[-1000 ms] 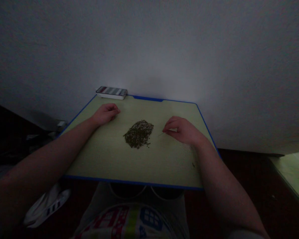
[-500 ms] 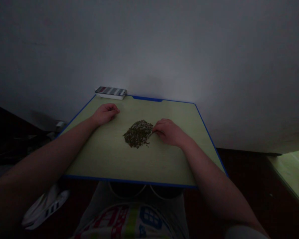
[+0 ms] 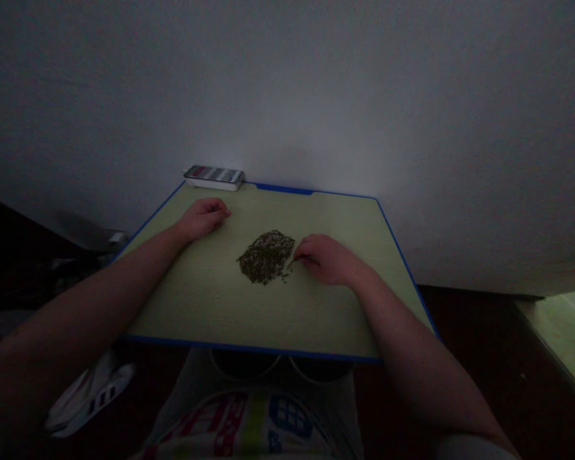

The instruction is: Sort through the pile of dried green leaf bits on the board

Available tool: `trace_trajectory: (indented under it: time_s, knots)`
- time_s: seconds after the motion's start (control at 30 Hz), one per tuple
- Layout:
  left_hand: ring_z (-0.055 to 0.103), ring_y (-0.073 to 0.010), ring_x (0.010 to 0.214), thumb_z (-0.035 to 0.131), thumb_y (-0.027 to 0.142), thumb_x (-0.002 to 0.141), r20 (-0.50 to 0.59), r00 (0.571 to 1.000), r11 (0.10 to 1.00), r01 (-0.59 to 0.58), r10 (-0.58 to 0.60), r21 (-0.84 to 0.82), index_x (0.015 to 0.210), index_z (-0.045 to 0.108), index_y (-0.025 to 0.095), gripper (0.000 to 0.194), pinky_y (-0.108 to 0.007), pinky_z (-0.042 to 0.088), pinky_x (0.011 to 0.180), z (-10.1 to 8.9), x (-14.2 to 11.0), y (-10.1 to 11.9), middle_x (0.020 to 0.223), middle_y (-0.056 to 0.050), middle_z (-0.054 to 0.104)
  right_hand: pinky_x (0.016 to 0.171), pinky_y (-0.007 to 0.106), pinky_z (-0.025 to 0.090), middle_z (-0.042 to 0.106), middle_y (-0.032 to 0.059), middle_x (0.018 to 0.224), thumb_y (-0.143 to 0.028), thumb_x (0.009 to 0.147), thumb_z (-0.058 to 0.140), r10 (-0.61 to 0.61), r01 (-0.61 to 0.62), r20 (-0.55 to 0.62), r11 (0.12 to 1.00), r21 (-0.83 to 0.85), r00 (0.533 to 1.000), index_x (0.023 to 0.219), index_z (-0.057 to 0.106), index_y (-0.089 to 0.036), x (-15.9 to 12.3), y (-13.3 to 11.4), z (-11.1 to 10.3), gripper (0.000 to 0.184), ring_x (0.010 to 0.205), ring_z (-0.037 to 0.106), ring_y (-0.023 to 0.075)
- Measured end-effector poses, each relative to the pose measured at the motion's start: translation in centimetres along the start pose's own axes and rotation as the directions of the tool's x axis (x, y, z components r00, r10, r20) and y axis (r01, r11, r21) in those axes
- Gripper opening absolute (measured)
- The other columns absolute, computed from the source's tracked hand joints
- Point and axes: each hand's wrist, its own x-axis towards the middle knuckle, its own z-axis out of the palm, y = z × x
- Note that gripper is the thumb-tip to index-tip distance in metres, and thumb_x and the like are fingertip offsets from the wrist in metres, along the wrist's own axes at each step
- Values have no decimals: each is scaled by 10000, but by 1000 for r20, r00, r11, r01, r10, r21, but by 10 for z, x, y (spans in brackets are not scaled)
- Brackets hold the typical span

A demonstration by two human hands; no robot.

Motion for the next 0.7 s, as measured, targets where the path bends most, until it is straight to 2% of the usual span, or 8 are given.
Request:
trace_trajectory:
  time_s: [0.13, 0.23, 0.7]
  knots:
    - [356, -73, 437, 586, 372, 671, -2, 1000, 1000, 12, -12, 9, 632, 493, 175, 221, -223, 271, 455, 0, -1, 2, 463, 60, 402, 729, 294, 431, 658, 80, 892, -95, 774, 476, 140, -140, 21, 990, 14, 990, 942, 660, -149, 1, -4, 4, 255, 805, 580, 186]
    - [350, -69, 430, 584, 370, 671, -7, 1000, 1000, 15, -15, 1, 629, 487, 175, 222, -220, 269, 450, 0, -1, 3, 459, 62, 401, 704, 281, 429, 662, 79, 896, -102, 772, 477, 200, -201, 36, 979, 29, 979, 953, 658, -149, 1, -6, 6, 261, 784, 586, 179]
    - [356, -72, 443, 584, 374, 665, -14, 1000, 1000, -24, 24, 21, 620, 500, 172, 223, -222, 265, 455, 0, 0, 1, 458, 56, 408, 636, 258, 406, 665, 55, 840, -111, 753, 503, 228, -232, 51, 969, 83, 972, 916, 655, -170, 1, -9, 8, 231, 706, 568, 156]
